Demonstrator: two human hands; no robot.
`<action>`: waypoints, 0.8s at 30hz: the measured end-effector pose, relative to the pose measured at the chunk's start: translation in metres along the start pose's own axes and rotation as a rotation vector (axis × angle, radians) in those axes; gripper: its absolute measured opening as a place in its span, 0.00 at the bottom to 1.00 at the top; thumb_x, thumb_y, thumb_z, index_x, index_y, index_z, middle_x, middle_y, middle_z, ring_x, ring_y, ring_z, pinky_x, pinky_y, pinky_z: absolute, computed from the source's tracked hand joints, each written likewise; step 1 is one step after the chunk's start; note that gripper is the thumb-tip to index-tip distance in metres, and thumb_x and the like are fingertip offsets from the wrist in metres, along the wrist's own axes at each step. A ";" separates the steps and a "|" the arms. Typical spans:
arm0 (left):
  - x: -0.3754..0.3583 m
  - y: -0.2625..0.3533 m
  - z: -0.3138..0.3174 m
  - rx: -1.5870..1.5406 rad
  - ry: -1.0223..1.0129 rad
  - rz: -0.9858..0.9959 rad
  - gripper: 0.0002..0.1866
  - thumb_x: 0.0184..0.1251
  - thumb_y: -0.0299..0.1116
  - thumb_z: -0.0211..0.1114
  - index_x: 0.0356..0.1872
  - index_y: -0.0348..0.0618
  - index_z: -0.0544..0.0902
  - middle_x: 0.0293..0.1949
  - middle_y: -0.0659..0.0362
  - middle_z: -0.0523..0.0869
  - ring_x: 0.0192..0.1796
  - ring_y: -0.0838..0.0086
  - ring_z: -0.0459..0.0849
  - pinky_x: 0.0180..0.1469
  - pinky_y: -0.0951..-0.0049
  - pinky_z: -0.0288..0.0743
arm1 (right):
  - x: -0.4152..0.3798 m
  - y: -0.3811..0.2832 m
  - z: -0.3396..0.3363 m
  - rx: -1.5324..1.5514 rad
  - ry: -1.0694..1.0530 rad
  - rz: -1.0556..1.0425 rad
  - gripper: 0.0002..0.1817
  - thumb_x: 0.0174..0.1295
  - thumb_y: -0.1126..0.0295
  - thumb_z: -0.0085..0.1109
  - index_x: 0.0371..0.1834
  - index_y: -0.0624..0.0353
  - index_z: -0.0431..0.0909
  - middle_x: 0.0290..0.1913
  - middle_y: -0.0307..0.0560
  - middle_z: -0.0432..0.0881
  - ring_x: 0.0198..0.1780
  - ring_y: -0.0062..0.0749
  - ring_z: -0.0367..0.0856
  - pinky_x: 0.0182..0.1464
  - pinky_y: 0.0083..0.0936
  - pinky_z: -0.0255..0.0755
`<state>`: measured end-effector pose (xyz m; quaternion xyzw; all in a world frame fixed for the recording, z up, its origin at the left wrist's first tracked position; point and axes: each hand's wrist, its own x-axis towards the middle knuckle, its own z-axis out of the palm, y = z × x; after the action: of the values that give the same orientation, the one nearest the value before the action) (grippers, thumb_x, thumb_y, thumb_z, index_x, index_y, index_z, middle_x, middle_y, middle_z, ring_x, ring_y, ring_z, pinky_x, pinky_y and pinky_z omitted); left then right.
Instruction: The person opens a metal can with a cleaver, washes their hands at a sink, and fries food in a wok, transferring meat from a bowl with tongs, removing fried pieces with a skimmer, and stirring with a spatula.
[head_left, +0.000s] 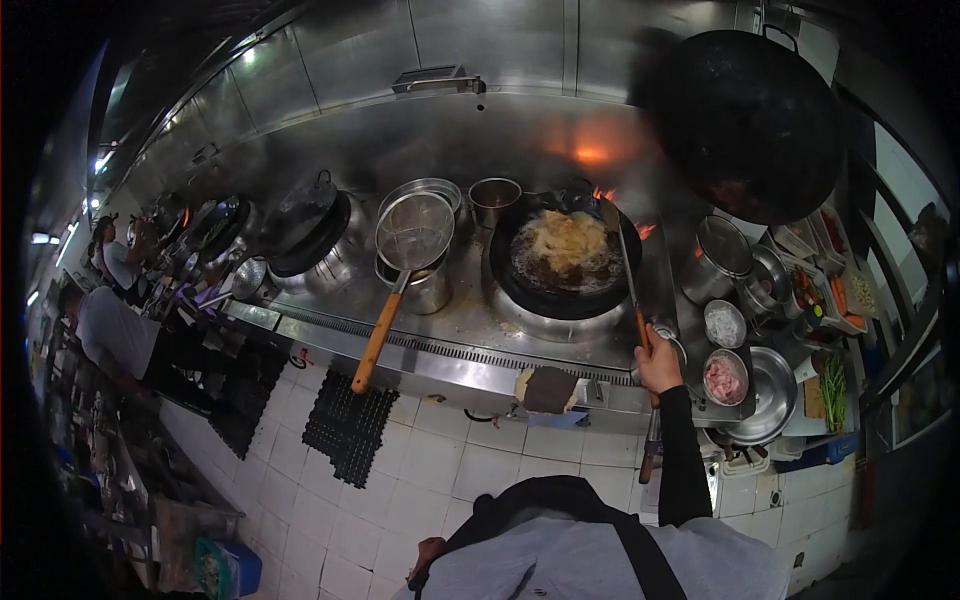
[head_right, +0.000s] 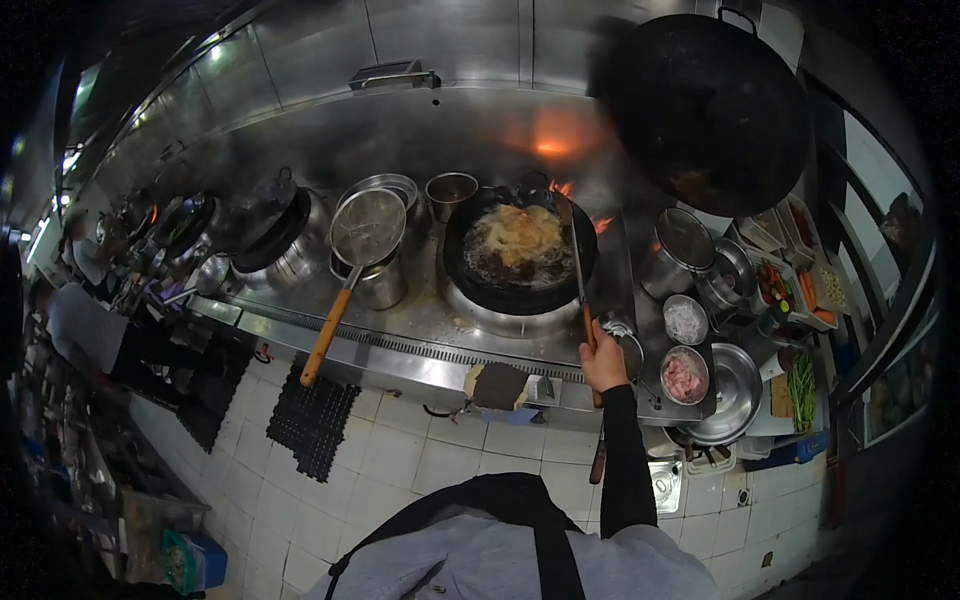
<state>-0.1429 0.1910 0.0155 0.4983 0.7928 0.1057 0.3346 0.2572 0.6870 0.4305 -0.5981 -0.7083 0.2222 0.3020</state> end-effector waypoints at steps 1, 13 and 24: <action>0.002 0.001 0.000 -0.133 -0.008 -0.076 0.08 0.50 0.35 0.63 0.26 0.42 0.81 0.31 0.52 0.85 0.33 0.65 0.85 0.36 0.67 0.78 | 0.001 -0.008 -0.010 0.051 -0.015 0.047 0.29 0.57 0.69 0.56 0.62 0.67 0.65 0.46 0.67 0.78 0.48 0.56 0.78 0.50 0.37 0.71; 0.034 0.061 -0.062 -0.919 -0.048 -0.478 0.10 0.59 0.32 0.58 0.40 0.40 0.78 0.30 0.53 0.83 0.31 0.64 0.85 0.28 0.68 0.76 | 0.030 0.025 0.033 1.225 -0.441 0.460 0.10 0.67 0.70 0.46 0.50 0.55 0.68 0.22 0.37 0.68 0.14 0.18 0.62 0.15 0.22 0.59; 0.015 0.096 -0.095 -0.949 -0.064 -0.492 0.11 0.58 0.32 0.57 0.41 0.40 0.78 0.29 0.54 0.84 0.31 0.65 0.86 0.25 0.70 0.74 | -0.011 0.004 -0.029 1.086 -0.614 0.409 0.21 0.67 0.67 0.50 0.62 0.55 0.63 0.24 0.38 0.70 0.13 0.16 0.61 0.14 0.17 0.57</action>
<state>-0.1382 0.2661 0.1291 0.0945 0.7406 0.3558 0.5621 0.2812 0.6754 0.4469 -0.3927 -0.4216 0.7615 0.2969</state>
